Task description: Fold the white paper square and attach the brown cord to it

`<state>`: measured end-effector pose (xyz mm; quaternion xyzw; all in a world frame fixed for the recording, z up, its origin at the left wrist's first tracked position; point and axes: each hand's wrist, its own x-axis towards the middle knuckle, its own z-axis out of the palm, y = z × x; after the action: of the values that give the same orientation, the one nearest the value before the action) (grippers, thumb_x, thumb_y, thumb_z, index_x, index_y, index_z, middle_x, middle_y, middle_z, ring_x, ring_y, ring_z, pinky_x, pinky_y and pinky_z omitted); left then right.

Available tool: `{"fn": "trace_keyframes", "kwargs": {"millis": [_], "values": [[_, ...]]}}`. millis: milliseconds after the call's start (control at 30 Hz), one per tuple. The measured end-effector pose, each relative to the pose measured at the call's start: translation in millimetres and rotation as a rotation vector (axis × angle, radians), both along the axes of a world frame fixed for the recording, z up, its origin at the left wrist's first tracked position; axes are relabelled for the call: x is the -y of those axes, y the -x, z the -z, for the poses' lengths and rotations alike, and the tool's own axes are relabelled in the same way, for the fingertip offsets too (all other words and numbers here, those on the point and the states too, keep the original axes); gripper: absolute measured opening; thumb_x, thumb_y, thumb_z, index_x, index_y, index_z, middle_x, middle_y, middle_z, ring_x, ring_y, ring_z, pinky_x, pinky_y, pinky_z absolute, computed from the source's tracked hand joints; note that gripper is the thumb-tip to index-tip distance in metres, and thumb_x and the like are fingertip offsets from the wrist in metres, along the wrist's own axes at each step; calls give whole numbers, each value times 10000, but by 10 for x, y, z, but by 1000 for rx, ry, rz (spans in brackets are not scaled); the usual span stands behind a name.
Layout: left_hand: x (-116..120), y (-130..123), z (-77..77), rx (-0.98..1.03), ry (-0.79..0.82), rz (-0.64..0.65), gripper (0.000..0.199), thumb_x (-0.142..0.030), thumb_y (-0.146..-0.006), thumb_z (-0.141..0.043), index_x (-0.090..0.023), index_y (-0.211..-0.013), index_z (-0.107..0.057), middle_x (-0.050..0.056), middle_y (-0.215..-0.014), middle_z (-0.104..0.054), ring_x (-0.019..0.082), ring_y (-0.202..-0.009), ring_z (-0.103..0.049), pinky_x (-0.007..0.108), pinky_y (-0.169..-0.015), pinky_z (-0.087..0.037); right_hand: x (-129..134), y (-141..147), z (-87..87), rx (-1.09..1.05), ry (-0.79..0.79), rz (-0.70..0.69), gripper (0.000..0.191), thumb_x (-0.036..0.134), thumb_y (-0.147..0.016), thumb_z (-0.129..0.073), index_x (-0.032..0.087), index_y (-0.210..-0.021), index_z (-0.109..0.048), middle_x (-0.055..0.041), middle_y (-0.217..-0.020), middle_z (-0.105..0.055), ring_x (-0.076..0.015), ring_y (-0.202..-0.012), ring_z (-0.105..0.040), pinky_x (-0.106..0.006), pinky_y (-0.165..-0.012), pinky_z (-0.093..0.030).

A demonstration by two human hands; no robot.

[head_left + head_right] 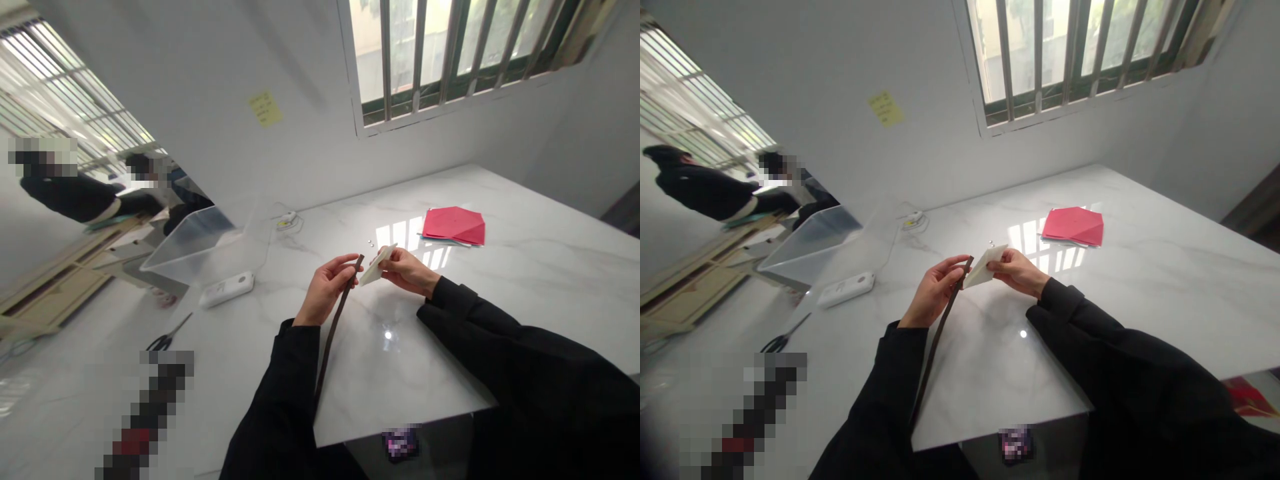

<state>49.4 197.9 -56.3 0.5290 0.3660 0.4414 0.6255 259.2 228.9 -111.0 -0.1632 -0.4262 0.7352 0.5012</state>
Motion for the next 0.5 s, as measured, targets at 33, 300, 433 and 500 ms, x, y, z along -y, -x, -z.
{"fn": "trace_keyframes", "kwargs": {"millis": [33,300,433,500], "values": [[12,-6,-7,8,-6,17,426,-325,-796,-794,-174,-1187,-714,90,-1007,-744,115,-736,-607,251,-704,-475,5,3,-17,8,-18,15,262,309,-707,-899,179,-829,-706,-10,-833,-717,-142,-809,-671,-272,-779,-514],[80,-26,-60,3,-74,79,360,-318,-793,-800,-191,-1125,-740,92,-1021,-745,164,-840,-651,276,-752,-477,54,10,-166,150,-226,151,215,295,-704,-891,186,-784,-724,-30,-832,-721,-184,-818,-676,-337,-790,-525],[86,-13,-78,-30,-98,94,385,-338,-774,-814,-199,-1126,-742,95,-1028,-737,190,-878,-665,300,-784,-490,86,0,-206,188,-246,156,203,318,-713,-884,196,-777,-734,-47,-852,-740,-210,-826,-702,-367,-794,-550],[90,-7,-84,-42,-109,105,385,-344,-775,-814,-206,-1127,-744,94,-1033,-730,191,-884,-665,300,-784,-492,99,-2,-211,201,-247,155,199,321,-718,-881,197,-770,-734,-50,-841,-745,-218,-822,-709,-372,-792,-556]]}}
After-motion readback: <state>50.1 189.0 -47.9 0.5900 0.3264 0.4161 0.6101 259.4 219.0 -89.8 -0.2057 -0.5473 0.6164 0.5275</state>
